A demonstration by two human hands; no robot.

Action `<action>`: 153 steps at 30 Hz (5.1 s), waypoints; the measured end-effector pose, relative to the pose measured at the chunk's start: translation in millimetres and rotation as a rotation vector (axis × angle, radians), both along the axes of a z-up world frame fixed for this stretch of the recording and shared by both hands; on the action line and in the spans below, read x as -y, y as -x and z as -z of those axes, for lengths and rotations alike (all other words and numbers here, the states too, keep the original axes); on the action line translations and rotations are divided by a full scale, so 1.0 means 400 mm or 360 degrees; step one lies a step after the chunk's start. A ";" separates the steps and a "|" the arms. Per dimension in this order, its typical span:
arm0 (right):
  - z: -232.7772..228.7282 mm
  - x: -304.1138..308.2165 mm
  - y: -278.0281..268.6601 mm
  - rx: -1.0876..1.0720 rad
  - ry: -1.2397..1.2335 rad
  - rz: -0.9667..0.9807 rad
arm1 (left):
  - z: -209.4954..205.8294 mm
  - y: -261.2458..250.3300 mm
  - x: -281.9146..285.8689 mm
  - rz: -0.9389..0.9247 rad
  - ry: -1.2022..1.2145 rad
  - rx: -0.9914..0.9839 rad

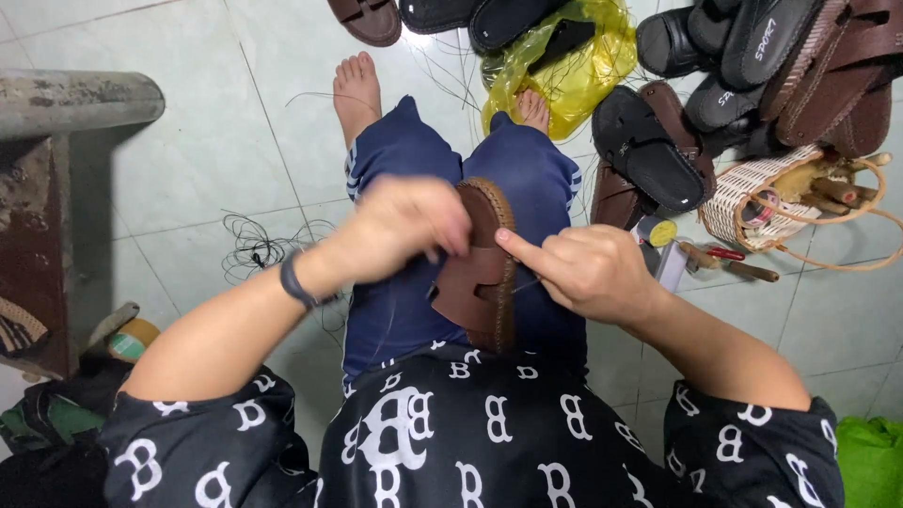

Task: Hand-stitching the leather upper of a sandal to its sole using a needle and thread.

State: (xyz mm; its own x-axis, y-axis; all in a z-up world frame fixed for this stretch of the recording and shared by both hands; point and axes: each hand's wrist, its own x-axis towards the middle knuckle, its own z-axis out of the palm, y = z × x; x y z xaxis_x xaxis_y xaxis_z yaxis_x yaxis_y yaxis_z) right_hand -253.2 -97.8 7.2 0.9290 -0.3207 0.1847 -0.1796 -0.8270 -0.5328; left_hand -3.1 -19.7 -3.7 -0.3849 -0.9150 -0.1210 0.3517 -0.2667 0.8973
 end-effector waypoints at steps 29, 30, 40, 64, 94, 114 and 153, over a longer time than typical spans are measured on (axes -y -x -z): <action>0.140 -0.099 0.037 -0.0082 0.0152 0.0201 | 0.077 0.144 -0.054 -0.0486 0.1054 0.1417; 0.135 -0.096 0.041 -0.0081 0.0156 0.0192 | 0.065 0.131 -0.045 -0.0495 0.1054 0.1420; 0.034 -0.128 0.045 -0.0315 -0.0171 0.0439 | -0.011 -0.013 0.027 0.0105 0.0552 0.0985; -0.101 0.029 0.151 -0.0952 -0.0103 0.0190 | 0.028 0.025 0.015 0.0055 0.0843 0.1334; 0.066 0.002 0.337 -0.0083 -0.0070 0.1253 | -0.073 -0.091 0.037 -0.0370 0.0240 0.2105; 0.047 0.031 0.008 0.0027 -0.0128 -0.0062 | -0.042 0.009 0.043 -0.0172 0.0034 0.0685; 0.060 -0.059 0.059 -0.0107 -0.0260 0.0438 | -0.011 0.124 0.018 -0.0128 0.0858 0.1926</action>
